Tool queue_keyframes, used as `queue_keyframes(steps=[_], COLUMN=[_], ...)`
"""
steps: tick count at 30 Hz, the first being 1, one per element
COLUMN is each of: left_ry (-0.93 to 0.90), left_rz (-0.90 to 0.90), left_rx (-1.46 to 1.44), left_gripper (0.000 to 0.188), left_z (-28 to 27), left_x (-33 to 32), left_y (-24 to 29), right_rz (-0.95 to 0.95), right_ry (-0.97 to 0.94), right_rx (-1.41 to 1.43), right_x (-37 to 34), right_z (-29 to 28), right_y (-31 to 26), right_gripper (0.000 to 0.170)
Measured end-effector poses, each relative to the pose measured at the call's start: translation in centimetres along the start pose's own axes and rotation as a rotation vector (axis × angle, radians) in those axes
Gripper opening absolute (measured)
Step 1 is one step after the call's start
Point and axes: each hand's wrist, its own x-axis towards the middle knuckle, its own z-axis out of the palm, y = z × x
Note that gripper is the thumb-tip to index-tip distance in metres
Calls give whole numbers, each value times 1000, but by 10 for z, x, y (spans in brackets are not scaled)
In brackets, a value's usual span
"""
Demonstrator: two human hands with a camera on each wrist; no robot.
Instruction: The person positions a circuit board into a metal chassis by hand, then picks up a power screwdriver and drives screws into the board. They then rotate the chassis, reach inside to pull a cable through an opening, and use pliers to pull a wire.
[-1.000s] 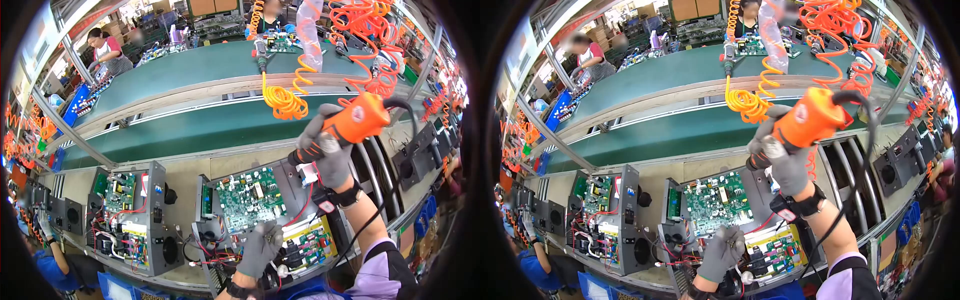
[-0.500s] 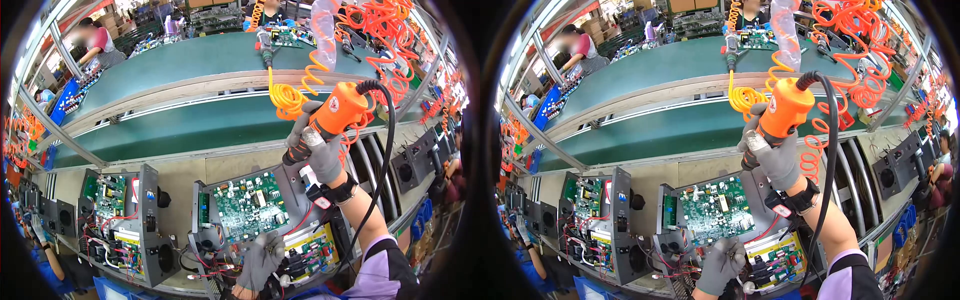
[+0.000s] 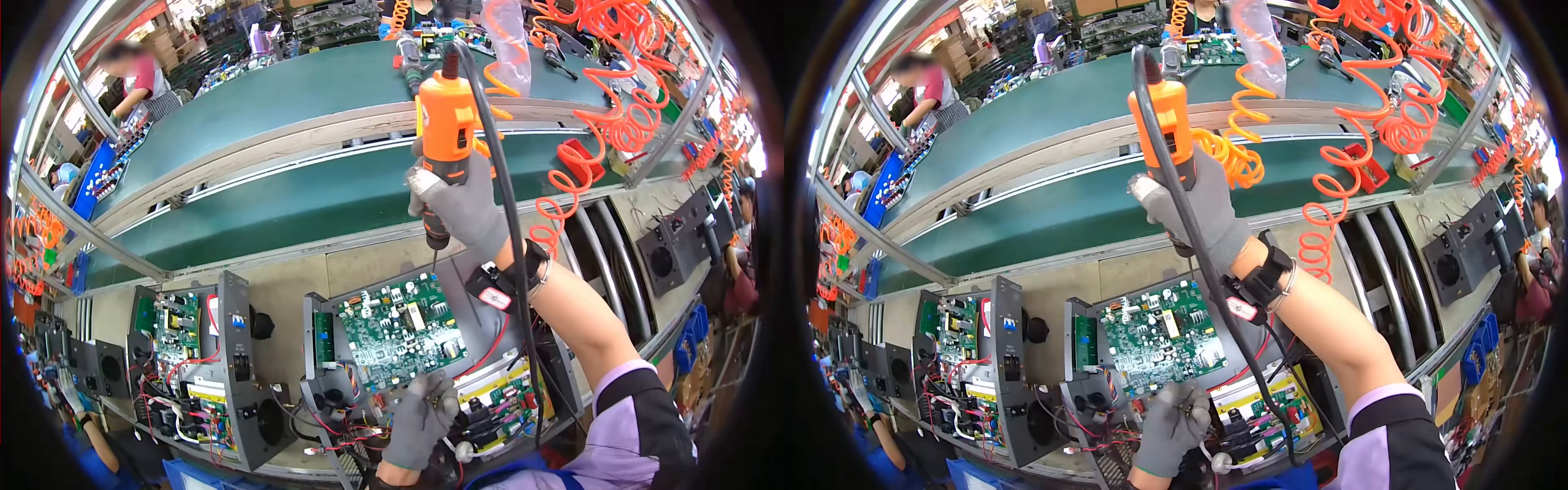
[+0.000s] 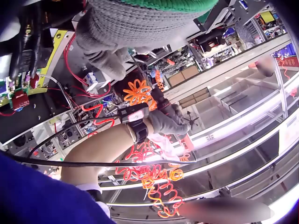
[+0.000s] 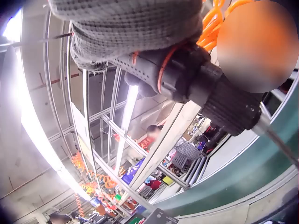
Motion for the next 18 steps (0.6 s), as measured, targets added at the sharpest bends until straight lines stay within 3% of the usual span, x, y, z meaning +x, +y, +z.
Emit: queue_keyframes(steps=[2, 7, 8, 11, 13, 16, 17, 18], left_ry=[-13, 4, -97, -38, -56, -128, -180, -113], left_rz=[-1, 6, -10, 115, 151, 276, 220, 264], left_rx=[-11, -2, -8, 71, 82, 111, 79, 41], left_gripper=[31, 31, 32, 34, 35, 34, 33, 32], left_z=[-3, 9, 1, 4, 4, -4, -27, -23], left_x=[-1, -6, -2, -10, -25, -55, -59, -76], left_y=[0, 2, 2, 0, 2, 3, 9, 11], right_rz=[-27, 15, 2, -16, -46, -119, -207, -219], right_ry=[4, -21, -45, -139, -228, -110, -166, -158], right_rx=[108, -9, 30, 72, 103, 67, 129, 279], right_x=[-1, -9, -10, -2, -1, -29, -43, -60], right_z=[2, -6, -7, -13, -15, -16, -21, -20], right_y=[6, 4, 4, 14, 4, -26, -42, -59], right_gripper=[21, 32, 32, 34, 36, 38, 42, 39])
